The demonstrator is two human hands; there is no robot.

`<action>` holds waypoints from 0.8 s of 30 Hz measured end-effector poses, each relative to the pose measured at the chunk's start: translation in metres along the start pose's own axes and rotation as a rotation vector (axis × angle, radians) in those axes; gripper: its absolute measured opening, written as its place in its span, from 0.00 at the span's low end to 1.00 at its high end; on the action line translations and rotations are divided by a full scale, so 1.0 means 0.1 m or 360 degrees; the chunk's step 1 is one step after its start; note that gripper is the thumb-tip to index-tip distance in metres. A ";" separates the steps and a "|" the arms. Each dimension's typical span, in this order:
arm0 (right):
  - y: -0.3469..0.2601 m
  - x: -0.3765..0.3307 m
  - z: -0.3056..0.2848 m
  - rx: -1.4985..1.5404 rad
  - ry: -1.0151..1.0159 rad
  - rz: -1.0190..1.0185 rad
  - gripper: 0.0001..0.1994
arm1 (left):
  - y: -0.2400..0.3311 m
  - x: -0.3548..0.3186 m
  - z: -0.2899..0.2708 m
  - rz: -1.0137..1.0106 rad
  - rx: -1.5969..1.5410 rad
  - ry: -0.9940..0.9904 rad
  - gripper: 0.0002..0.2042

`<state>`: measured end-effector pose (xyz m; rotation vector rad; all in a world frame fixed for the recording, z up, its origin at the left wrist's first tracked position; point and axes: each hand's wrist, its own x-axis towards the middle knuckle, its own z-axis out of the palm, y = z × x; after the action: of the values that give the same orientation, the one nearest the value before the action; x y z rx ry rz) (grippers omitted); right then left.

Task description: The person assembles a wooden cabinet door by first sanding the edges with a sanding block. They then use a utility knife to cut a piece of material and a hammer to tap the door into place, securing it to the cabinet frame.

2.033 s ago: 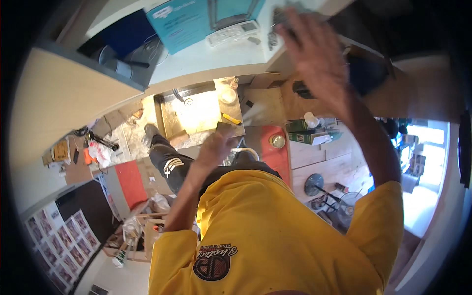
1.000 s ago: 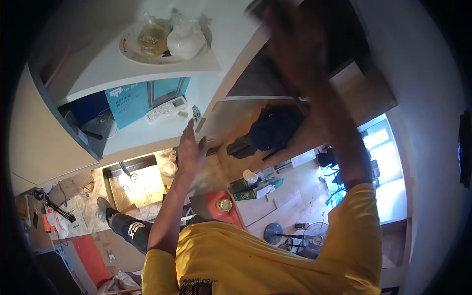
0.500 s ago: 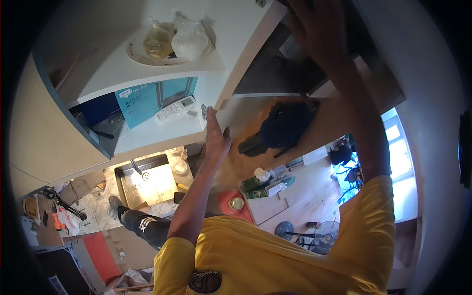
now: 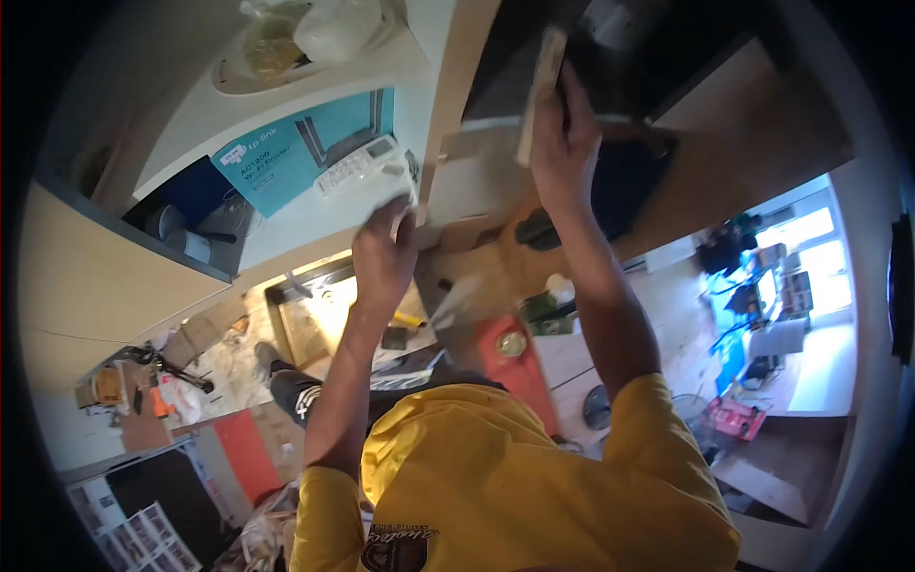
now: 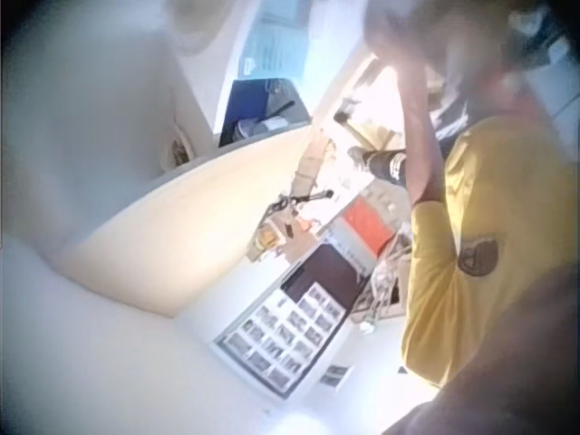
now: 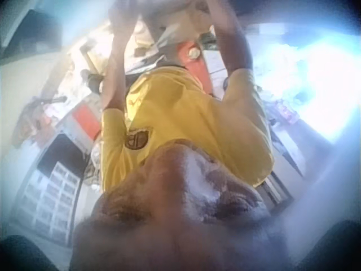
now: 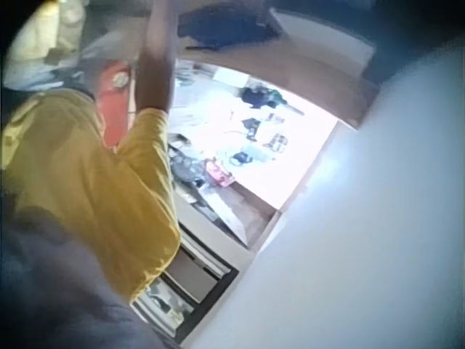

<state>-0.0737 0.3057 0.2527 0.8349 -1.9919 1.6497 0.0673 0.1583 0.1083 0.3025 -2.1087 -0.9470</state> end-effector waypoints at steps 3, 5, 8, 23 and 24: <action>0.33 -0.13 0.47 0.0230 0.0274 -0.0001 0.20 | 0.46 0.65 -0.21 0.0252 -0.0104 0.0137 0.12; 0.38 -0.29 0.74 0.0266 0.0317 -0.0056 0.21 | 0.76 0.98 -0.39 0.0436 -0.0015 0.0223 0.12; 0.23 -0.33 0.84 0.0301 0.0478 0.0028 0.20 | 1.11 1.57 -0.63 0.0753 0.0185 0.0288 0.15; -0.55 0.71 0.47 0.0432 0.0414 -0.0349 0.16 | 1.45 2.16 -0.31 0.0604 -0.0072 0.0166 0.29; -0.40 0.51 0.56 0.0483 0.0502 -0.0106 0.16 | 1.45 2.16 -0.31 0.0588 -0.0035 0.0177 0.30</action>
<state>-0.0810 0.2375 0.3039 0.6814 -1.5110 1.9376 -0.0384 0.1362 0.3469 -0.0463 -1.9609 -0.7164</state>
